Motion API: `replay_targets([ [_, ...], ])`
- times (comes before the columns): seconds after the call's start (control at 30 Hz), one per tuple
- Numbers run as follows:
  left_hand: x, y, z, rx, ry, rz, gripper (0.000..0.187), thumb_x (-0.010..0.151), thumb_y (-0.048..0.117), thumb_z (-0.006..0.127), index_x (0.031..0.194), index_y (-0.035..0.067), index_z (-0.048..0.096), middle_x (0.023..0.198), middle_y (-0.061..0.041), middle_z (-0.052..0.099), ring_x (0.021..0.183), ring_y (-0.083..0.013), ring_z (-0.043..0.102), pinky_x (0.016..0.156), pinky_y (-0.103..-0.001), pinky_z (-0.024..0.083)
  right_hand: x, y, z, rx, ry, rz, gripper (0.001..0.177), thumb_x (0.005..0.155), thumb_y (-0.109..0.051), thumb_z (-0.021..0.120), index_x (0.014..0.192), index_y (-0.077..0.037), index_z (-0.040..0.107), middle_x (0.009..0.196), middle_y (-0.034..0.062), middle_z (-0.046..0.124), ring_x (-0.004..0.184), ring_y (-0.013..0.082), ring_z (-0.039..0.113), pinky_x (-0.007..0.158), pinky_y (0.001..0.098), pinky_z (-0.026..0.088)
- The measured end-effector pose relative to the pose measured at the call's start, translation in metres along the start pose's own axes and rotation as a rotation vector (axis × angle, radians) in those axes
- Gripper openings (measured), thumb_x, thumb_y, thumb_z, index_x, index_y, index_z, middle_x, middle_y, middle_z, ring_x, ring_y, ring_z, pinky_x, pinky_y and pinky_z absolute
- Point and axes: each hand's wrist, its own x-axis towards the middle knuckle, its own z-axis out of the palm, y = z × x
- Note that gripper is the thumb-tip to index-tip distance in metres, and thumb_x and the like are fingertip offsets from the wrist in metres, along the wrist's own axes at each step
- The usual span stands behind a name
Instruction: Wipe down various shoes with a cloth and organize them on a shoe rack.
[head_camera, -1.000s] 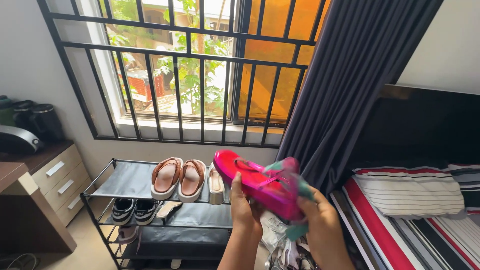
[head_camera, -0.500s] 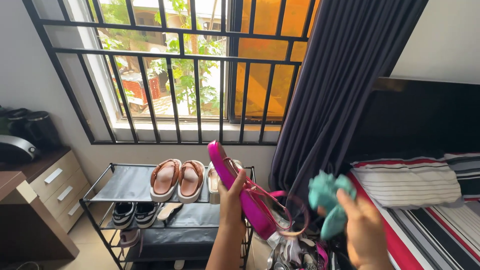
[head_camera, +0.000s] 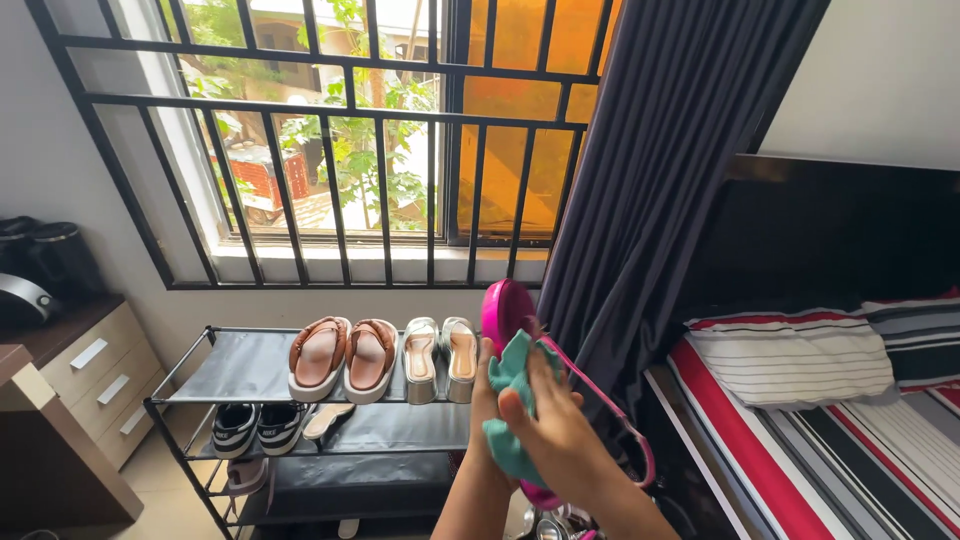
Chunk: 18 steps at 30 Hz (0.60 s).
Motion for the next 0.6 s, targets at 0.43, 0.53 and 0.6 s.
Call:
replay_targets([
  [0.43, 0.051, 0.001, -0.054, 0.222, -0.066, 0.309, 0.066, 0.097, 0.065, 0.055, 0.114, 0.001, 0.062, 0.094, -0.007, 0.068, 0.082, -0.0169, 0.067, 0.075, -0.033, 0.057, 0.002, 0.057, 0.027, 0.203, 0.064, -0.009, 0.076, 0.092, -0.032, 0.057, 0.158, -0.010, 0.029, 0.155, 0.0197, 0.045, 0.145, 0.0323, 0.043, 0.119, 0.0419, 0.031],
  [0.53, 0.048, 0.008, -0.048, 0.350, 0.104, 0.504, 0.069, 0.096, 0.061, 0.061, 0.129, 0.002, 0.049, 0.099, -0.010, 0.067, 0.085, -0.0194, 0.065, 0.077, -0.035, 0.055, -0.015, 0.104, 0.049, 0.063, 0.168, -0.314, 0.072, 0.095, -0.021, 0.054, 0.157, 0.002, 0.026, 0.157, 0.0279, 0.040, 0.147, 0.0382, 0.037, 0.119, 0.0452, 0.027],
  [0.6, 0.046, 0.011, -0.055, 0.422, 0.255, 0.606, 0.075, 0.097, 0.058, 0.063, 0.143, 0.004, 0.038, 0.103, -0.013, 0.066, 0.088, -0.0221, 0.064, 0.078, -0.038, 0.054, -0.027, 0.095, 0.053, -0.127, 0.243, -0.548, 0.071, 0.097, -0.016, 0.052, 0.157, 0.010, 0.024, 0.162, 0.0345, 0.030, 0.152, 0.0427, 0.028, 0.121, 0.0482, 0.020],
])
